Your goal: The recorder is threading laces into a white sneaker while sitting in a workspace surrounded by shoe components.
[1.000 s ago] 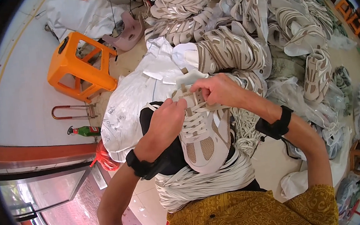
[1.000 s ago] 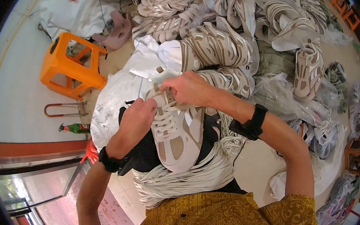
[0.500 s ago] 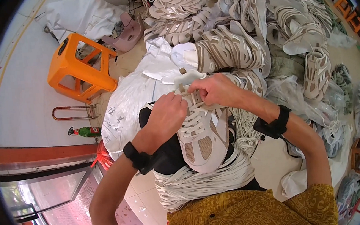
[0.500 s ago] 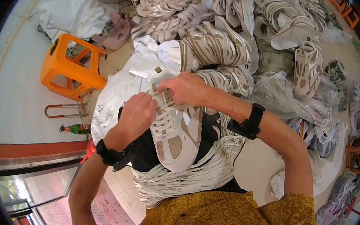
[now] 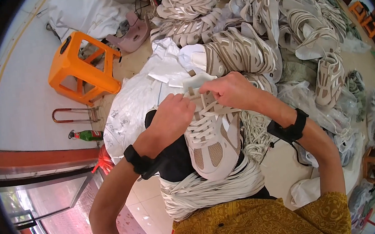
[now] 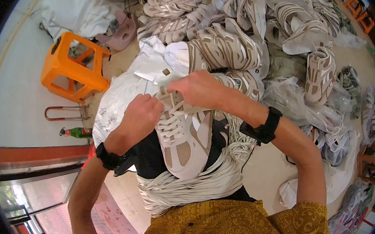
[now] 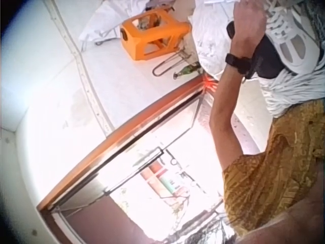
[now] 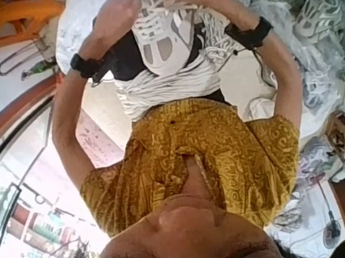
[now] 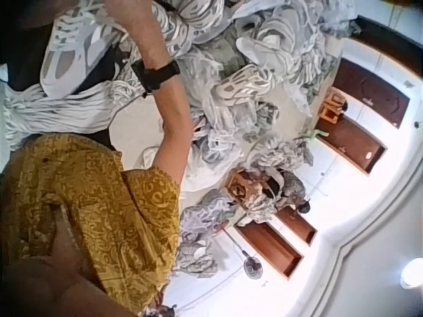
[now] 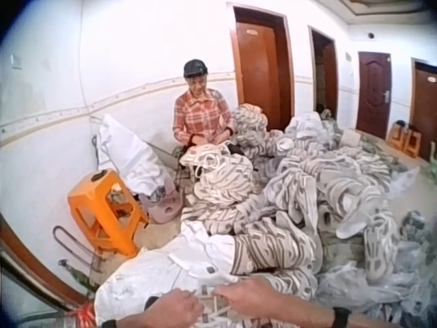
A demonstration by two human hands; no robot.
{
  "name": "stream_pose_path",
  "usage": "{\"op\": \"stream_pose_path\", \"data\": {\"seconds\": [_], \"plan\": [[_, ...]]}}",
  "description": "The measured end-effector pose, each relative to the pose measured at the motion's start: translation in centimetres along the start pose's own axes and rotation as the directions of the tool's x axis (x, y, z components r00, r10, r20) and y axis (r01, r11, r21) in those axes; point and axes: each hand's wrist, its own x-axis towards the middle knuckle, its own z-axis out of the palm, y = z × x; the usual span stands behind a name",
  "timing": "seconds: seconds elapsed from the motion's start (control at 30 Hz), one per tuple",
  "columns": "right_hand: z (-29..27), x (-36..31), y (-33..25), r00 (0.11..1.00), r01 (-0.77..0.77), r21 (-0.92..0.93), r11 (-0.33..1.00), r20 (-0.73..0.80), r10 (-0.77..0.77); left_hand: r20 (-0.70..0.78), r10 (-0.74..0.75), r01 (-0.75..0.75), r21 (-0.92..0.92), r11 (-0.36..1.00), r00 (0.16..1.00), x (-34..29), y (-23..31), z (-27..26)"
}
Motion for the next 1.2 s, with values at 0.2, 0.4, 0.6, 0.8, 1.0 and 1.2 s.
{"op": "stream_pose_path", "data": {"seconds": [0.2, 0.4, 0.6, 0.8, 1.0, 1.2], "plan": [[0.3, -0.1, -0.1, 0.999, -0.014, -0.008, 1.0, 0.031, 0.014, 0.012, 0.036, -0.037, 0.057, 0.998, 0.999, 0.3, 0.5, -0.1], [0.4, -0.5, 0.0, 1.0, -0.01, -0.017, 1.0, 0.022, 0.011, 0.156, 0.11, -0.138, 0.176, 0.975, 0.982, 1.4, 0.4, -0.4], [0.4, -0.4, -0.1, 0.998, -0.023, -0.005, 1.0, 0.057, 0.023, 0.132, 0.159, -0.187, 0.238, 0.953, 0.978, 1.6, 0.1, -0.3], [0.2, -0.4, 0.0, 0.996, -0.073, 0.014, 0.997, 0.061, 0.072, 0.061, 0.145, -0.152, 0.139, 0.979, 0.988, 1.6, 0.2, 0.0], [-0.4, 0.0, -0.2, 1.0, -0.011, 0.029, 1.0, 0.012, 0.011, 0.126, 0.124, -0.137, 0.106, 0.985, 0.984, 0.6, -0.7, -1.7], [-3.5, 1.2, -0.2, 0.98, 0.17, -0.24, 0.956, -0.061, -0.189, -0.017, -0.153, 0.151, 0.302, 0.941, 0.988, -8.0, -7.2, -6.8]]}}
